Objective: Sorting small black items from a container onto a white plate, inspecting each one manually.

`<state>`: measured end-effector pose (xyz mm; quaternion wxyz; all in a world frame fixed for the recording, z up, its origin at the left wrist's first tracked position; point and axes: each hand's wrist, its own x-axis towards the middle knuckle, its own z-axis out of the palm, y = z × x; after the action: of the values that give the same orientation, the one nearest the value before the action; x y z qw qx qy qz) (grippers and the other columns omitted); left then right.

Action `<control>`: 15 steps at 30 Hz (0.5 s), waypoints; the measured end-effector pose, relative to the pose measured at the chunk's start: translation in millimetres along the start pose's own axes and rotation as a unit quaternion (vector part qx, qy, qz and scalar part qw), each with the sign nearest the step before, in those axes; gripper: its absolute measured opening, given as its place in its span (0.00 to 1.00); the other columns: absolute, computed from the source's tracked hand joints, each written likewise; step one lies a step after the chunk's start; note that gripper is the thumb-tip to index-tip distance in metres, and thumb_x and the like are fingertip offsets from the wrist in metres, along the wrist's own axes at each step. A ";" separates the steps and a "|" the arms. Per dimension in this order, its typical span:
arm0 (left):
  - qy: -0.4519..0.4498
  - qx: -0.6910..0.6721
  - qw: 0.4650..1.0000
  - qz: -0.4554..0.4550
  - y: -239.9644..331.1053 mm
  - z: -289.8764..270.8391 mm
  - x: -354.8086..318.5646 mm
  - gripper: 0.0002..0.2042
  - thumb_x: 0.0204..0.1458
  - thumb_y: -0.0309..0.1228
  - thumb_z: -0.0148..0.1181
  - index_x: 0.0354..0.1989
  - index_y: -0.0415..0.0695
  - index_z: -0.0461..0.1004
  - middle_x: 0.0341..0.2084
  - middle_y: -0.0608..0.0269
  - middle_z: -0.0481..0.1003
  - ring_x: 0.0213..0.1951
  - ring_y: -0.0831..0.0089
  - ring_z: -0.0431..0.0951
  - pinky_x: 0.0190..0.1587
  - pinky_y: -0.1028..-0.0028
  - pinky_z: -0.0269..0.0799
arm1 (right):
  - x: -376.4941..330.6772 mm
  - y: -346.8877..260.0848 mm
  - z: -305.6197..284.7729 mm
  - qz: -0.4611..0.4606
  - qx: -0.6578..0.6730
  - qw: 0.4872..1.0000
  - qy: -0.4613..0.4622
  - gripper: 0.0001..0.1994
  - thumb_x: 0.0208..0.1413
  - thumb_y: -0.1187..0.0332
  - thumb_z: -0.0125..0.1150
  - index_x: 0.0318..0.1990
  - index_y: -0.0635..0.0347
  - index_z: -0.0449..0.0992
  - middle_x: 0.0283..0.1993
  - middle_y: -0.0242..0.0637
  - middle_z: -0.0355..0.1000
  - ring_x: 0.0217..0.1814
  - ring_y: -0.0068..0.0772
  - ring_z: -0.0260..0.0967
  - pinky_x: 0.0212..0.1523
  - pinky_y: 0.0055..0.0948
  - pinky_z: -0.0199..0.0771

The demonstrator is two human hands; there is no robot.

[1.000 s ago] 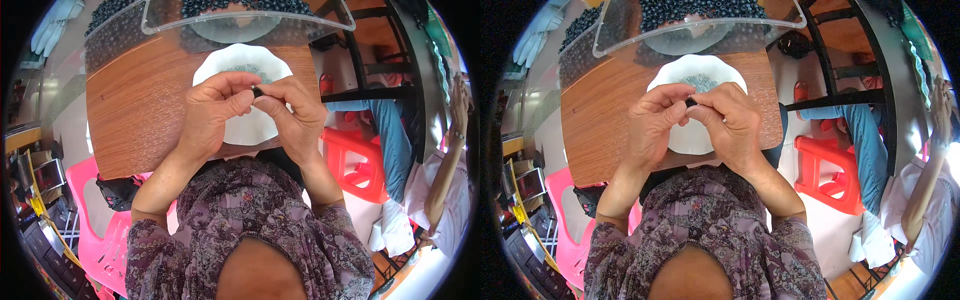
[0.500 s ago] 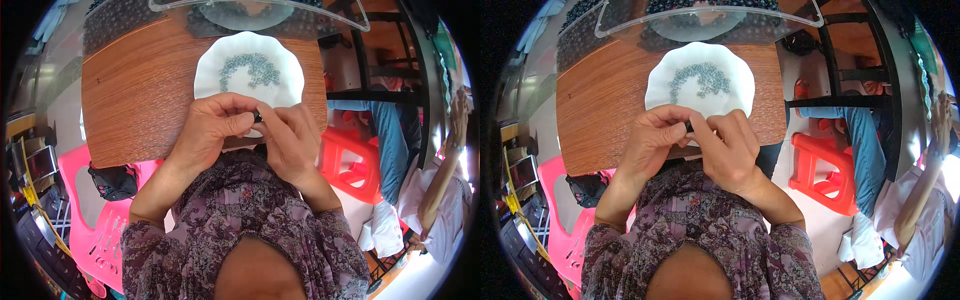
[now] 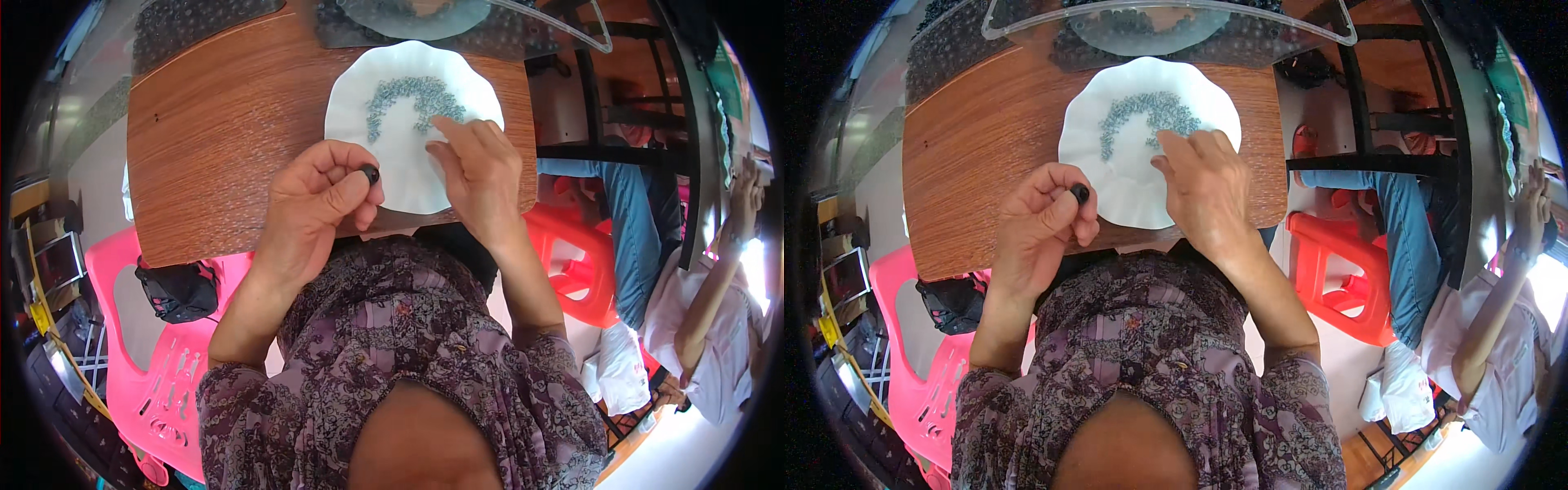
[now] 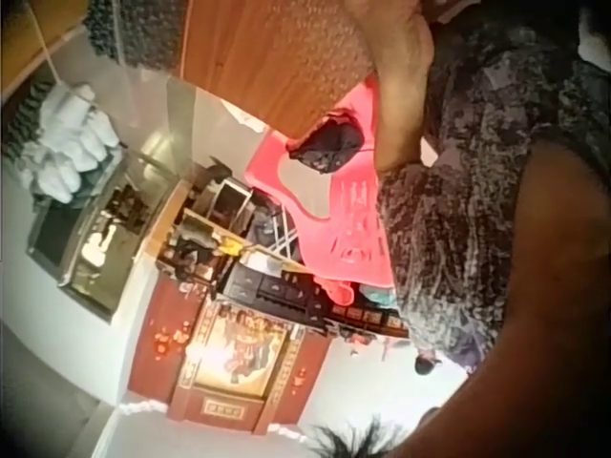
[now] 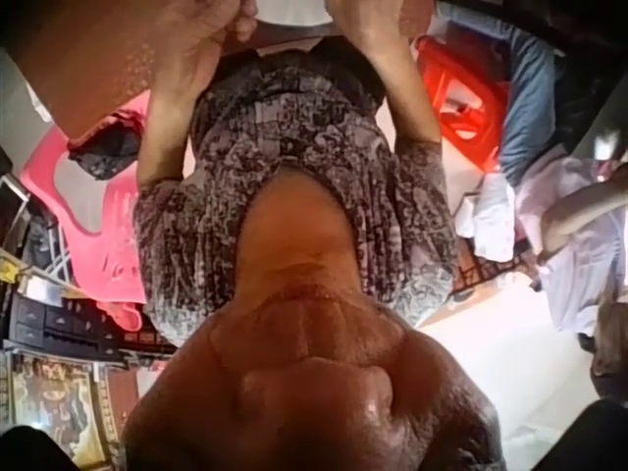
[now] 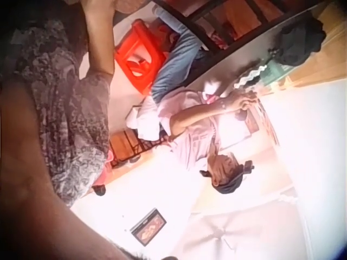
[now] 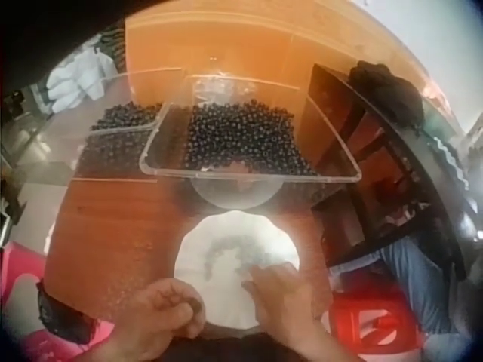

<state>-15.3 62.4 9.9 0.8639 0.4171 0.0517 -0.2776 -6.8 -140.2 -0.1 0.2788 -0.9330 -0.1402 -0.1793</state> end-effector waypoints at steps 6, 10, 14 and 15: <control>0.009 -0.015 1.000 0.020 -2.5 -10.3 -2.5 0.09 0.52 0.26 0.56 0.39 0.35 0.69 0.27 0.59 0.73 0.25 0.78 0.70 0.28 0.82 0.66 | -0.5 1.1 0.4 -0.002 -0.025 0.999 -0.037 0.08 0.38 0.77 0.63 0.30 0.63 0.74 0.22 0.40 0.66 0.25 0.40 0.64 0.26 0.34 0.63; 0.022 -0.002 0.999 0.041 -0.1 -13.0 -1.5 0.09 0.51 0.25 0.56 0.38 0.34 0.69 0.27 0.58 0.73 0.25 0.78 0.70 0.29 0.81 0.66 | -4.8 3.3 -3.4 0.014 -0.027 0.999 -0.023 0.07 0.38 0.78 0.63 0.28 0.64 0.74 0.23 0.40 0.67 0.26 0.40 0.65 0.26 0.33 0.64; 0.015 -0.015 0.998 0.054 -0.8 -12.0 0.3 0.09 0.51 0.24 0.56 0.39 0.33 0.69 0.27 0.58 0.73 0.25 0.77 0.70 0.29 0.81 0.66 | -6.8 1.4 -3.0 0.016 -0.025 0.999 -0.028 0.07 0.37 0.78 0.63 0.28 0.63 0.75 0.23 0.39 0.68 0.26 0.39 0.65 0.26 0.32 0.64; 0.014 -0.014 0.998 0.053 -1.2 -12.3 1.0 0.09 0.51 0.24 0.56 0.39 0.33 0.69 0.27 0.58 0.73 0.25 0.77 0.70 0.29 0.81 0.66 | -6.1 0.3 -2.1 0.012 -0.020 0.999 -0.032 0.07 0.37 0.78 0.63 0.28 0.63 0.75 0.23 0.39 0.68 0.26 0.38 0.65 0.26 0.32 0.64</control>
<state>-13.3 70.6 0.8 0.8825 0.4107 0.0453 -0.2245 -12.7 -142.7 -1.1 0.2579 -0.9451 -0.1343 -0.1490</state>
